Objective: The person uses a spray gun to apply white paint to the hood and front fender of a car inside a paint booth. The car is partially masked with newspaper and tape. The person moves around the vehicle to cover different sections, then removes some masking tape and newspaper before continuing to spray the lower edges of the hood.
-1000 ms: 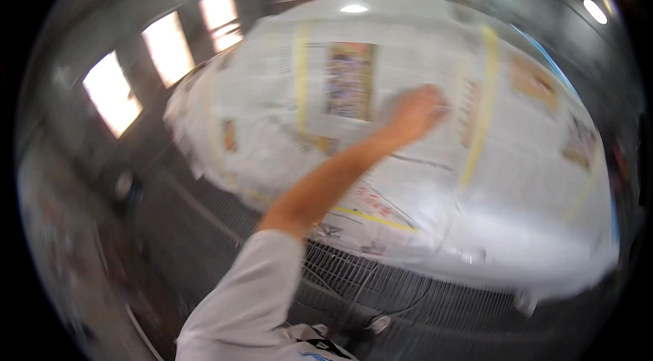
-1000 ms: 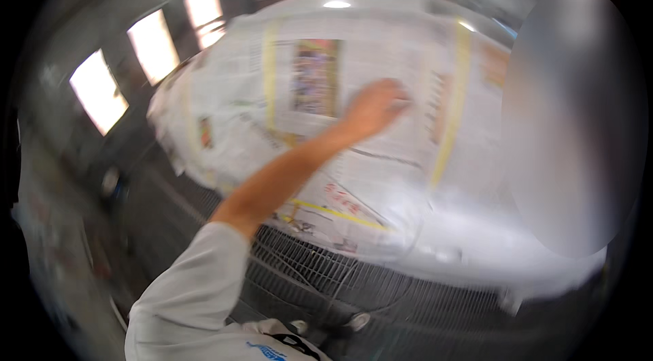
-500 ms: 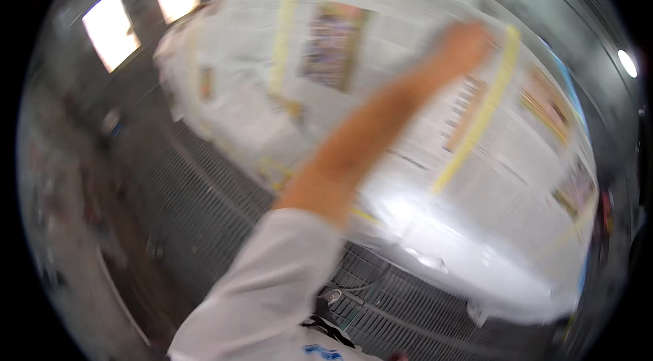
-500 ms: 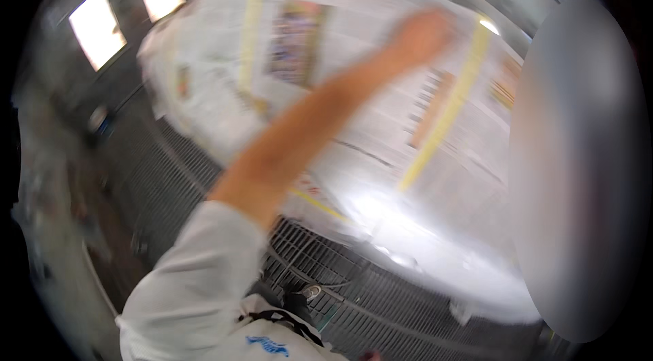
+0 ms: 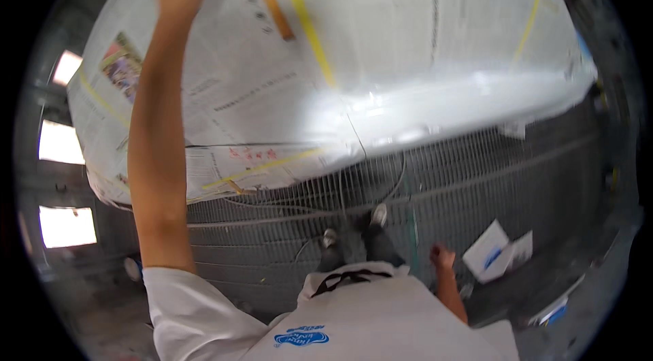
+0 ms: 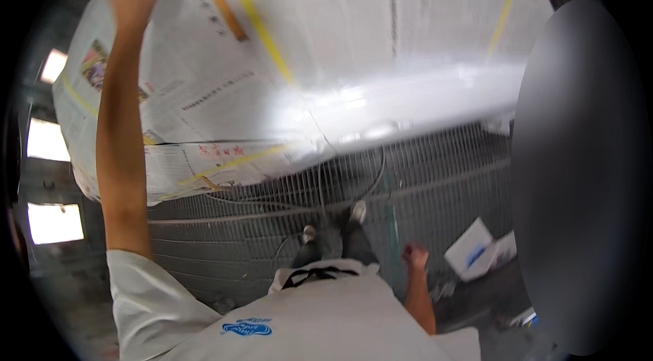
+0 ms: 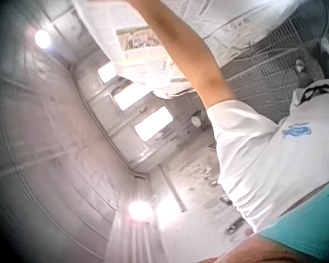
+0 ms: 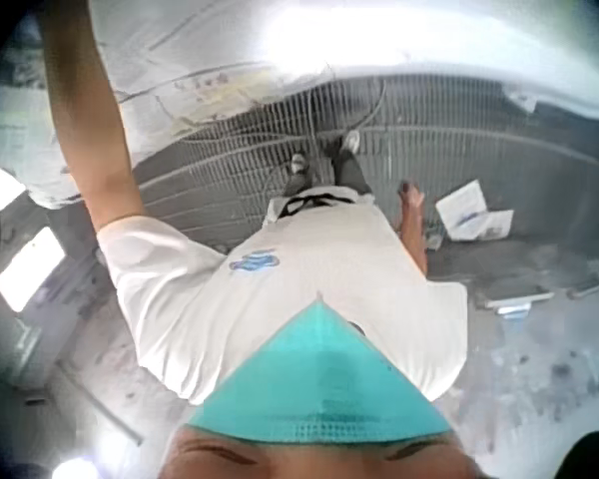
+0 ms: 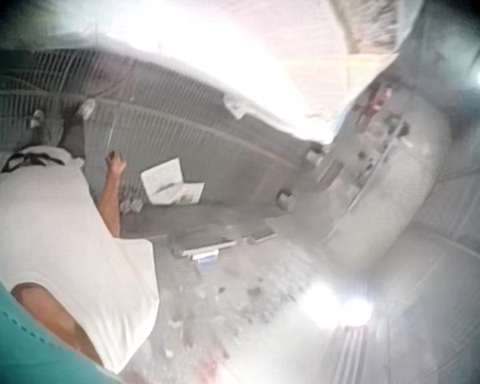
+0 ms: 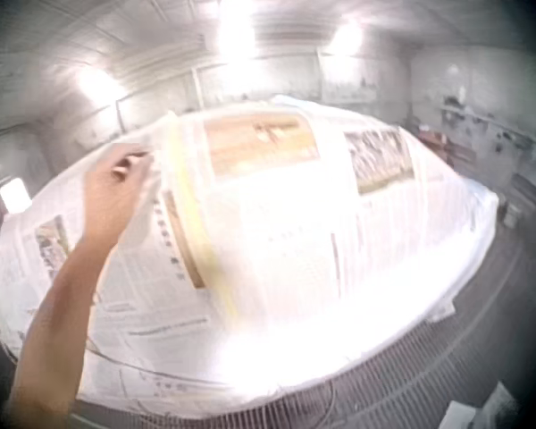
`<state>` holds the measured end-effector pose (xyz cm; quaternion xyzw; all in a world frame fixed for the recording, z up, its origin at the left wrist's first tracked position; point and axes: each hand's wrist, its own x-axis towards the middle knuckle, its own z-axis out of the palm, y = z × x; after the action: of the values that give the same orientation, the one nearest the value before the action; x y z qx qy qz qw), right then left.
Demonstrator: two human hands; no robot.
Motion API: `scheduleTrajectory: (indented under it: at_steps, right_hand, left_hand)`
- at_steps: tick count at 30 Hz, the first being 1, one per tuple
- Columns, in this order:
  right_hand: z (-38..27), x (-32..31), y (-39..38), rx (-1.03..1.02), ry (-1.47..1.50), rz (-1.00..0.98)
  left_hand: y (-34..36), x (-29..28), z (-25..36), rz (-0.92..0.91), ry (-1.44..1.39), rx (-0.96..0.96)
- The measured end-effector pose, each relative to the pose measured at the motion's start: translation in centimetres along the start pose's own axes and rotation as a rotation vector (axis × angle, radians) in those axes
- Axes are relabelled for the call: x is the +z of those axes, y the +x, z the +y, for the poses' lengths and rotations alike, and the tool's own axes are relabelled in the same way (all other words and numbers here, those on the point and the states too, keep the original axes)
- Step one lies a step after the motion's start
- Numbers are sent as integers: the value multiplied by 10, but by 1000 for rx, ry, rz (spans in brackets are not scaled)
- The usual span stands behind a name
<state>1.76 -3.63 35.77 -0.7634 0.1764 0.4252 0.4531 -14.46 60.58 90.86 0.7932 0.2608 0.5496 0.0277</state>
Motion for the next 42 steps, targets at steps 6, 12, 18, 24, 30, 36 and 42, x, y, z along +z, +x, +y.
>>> scheduleTrajectory:
  at_steps: [6, 12, 18, 24, 30, 36, 42]
  right_hand:
    - [61, 35, 5, -10, 109, 81]
    - [142, 135, 62, -83, 368, -48]
    - [214, 307, 215, -28, 389, -241]
    - [229, 451, 357, -135, 515, -369]
    - [222, 555, 480, -380, 465, -258]
    - [195, 588, 494, -343, 655, -337]
    - [184, 592, 487, -184, 728, -479]
  left_hand:
    - [-238, -74, 47, -241, 376, 41]
    - [-591, -80, 41, -1328, -322, -176]
    - [-870, -101, -44, -1714, -222, -564]
    - [-1029, -54, -121, -1487, -29, -515]
    - [-1064, -29, -158, -1261, 54, -536]
    - [-1082, -23, -171, -1102, 67, -528]
    - [-1084, -23, -185, -1093, 81, -494]
